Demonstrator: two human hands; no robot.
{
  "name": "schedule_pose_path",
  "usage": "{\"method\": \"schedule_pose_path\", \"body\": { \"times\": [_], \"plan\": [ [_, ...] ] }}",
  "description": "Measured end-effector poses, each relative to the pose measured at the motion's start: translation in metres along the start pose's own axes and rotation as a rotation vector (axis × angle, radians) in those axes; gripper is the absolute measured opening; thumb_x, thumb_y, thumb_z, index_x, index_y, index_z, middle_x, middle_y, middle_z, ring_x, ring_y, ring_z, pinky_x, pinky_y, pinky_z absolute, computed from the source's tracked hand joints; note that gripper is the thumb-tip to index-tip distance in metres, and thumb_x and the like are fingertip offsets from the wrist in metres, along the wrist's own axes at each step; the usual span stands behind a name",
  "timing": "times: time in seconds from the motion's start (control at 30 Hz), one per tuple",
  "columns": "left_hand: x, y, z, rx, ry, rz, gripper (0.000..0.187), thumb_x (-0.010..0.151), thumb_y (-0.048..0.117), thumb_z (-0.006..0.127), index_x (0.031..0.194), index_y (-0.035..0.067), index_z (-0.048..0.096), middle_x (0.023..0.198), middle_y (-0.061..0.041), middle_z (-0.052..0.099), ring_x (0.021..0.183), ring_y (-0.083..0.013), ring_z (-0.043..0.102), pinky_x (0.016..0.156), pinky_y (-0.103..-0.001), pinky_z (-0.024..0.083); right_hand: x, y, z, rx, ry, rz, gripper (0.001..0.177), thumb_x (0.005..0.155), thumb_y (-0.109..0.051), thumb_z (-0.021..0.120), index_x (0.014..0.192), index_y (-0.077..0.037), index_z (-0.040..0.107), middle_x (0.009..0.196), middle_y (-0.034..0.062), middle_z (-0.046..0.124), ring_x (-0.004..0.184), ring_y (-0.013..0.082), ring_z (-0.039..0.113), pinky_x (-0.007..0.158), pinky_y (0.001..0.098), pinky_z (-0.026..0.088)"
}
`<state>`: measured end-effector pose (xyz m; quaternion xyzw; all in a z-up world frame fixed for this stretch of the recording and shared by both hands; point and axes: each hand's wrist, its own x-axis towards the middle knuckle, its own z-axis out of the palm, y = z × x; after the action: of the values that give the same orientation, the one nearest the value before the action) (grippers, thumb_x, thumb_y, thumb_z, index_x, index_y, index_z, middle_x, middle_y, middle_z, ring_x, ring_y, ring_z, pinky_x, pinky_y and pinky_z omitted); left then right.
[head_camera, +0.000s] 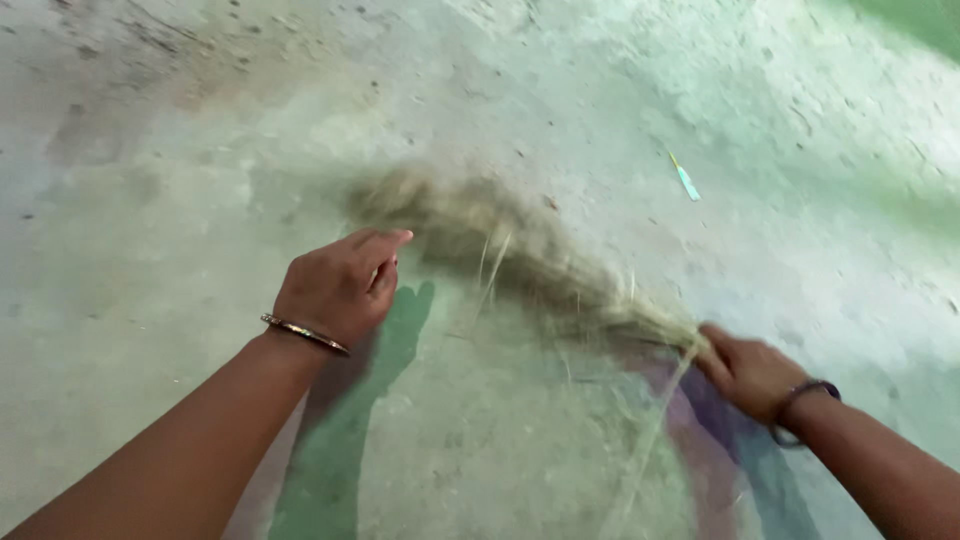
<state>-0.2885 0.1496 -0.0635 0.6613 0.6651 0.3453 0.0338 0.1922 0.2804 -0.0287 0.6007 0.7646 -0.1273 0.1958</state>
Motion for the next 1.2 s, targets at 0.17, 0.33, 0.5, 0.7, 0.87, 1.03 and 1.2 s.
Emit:
{"method": "schedule_pose_path", "body": {
  "times": [0.17, 0.33, 0.5, 0.7, 0.87, 1.03, 1.2],
  "plan": [
    [0.002, -0.004, 0.035, -0.037, -0.209, -0.050, 0.036, 0.087, 0.018, 0.065, 0.123, 0.014, 0.068, 0.116, -0.008, 0.068, 0.110, -0.0307, 0.062, 0.087, -0.046, 0.053, 0.004, -0.022, 0.001, 0.278, 0.428, 0.207, 0.057, 0.102, -0.061, 0.044, 0.098, -0.008, 0.066, 0.081, 0.0179, 0.067, 0.076, 0.0381, 0.062, 0.068, 0.0517, 0.047],
    [-0.007, -0.027, 0.050, -0.041, -0.248, -0.063, 0.036, 0.087, 0.020, 0.065, 0.123, 0.014, 0.068, 0.126, -0.006, 0.066, 0.123, -0.0301, 0.057, 0.101, -0.043, 0.049, -0.026, -0.026, 0.048, 1.527, 0.454, 0.683, 0.044, 0.106, -0.055, 0.048, 0.095, -0.013, 0.056, 0.068, 0.0052, 0.052, 0.056, 0.0210, 0.048, 0.052, 0.0398, 0.043],
    [-0.006, -0.040, 0.045, 0.096, -0.242, -0.015, 0.048, 0.082, 0.036, 0.072, 0.124, 0.014, 0.067, 0.140, -0.006, 0.058, 0.132, -0.0280, 0.050, 0.103, -0.045, 0.045, -0.031, -0.069, 0.105, 1.984, 0.625, 1.046, 0.059, 0.106, -0.062, 0.034, 0.085, -0.010, 0.050, 0.066, 0.0094, 0.053, 0.056, 0.0251, 0.054, 0.055, 0.0407, 0.050],
    [0.046, -0.012, 0.033, 0.270, -0.702, -0.469, 0.042, 0.087, 0.028, 0.074, 0.128, 0.022, 0.070, 0.141, -0.005, 0.062, 0.127, -0.0281, 0.059, 0.100, -0.043, 0.053, -0.031, -0.252, 0.102, 1.969, 0.060, 0.814, 0.029, 0.103, -0.048, 0.049, 0.099, -0.020, 0.047, 0.067, 0.0048, 0.048, 0.056, 0.0216, 0.049, 0.051, 0.0400, 0.045],
    [0.057, -0.016, 0.044, 0.325, -0.620, -0.448, 0.020, 0.097, 0.015, 0.064, 0.110, 0.013, 0.079, 0.121, -0.013, 0.073, 0.113, -0.0324, 0.070, 0.092, -0.044, 0.057, 0.002, -0.227, 0.001, 1.637, -0.132, 0.273, 0.022, 0.103, -0.031, 0.051, 0.101, -0.011, 0.059, 0.066, -0.0026, 0.043, 0.052, 0.0114, 0.039, 0.047, 0.0296, 0.039],
    [0.073, -0.002, 0.060, 0.367, -0.692, -0.392, 0.017, 0.095, 0.010, 0.067, 0.107, 0.014, 0.078, 0.117, -0.008, 0.076, 0.112, -0.0290, 0.071, 0.095, -0.044, 0.053, 0.016, -0.119, -0.017, 1.666, 0.279, 0.523, 0.025, 0.106, -0.034, 0.046, 0.098, -0.011, 0.053, 0.066, 0.0010, 0.044, 0.053, 0.0139, 0.041, 0.050, 0.0323, 0.041],
    [0.083, 0.021, 0.060, 0.432, -0.828, -0.316, 0.015, 0.093, 0.010, 0.069, 0.107, 0.012, 0.076, 0.113, -0.008, 0.076, 0.108, -0.0278, 0.072, 0.098, -0.044, 0.049, 0.055, -0.052, -0.004, 1.805, 0.403, 0.963, 0.046, 0.108, -0.049, 0.042, 0.092, -0.006, 0.046, 0.072, 0.0062, 0.049, 0.055, 0.0178, 0.046, 0.055, 0.0344, 0.047]
  ]
}}
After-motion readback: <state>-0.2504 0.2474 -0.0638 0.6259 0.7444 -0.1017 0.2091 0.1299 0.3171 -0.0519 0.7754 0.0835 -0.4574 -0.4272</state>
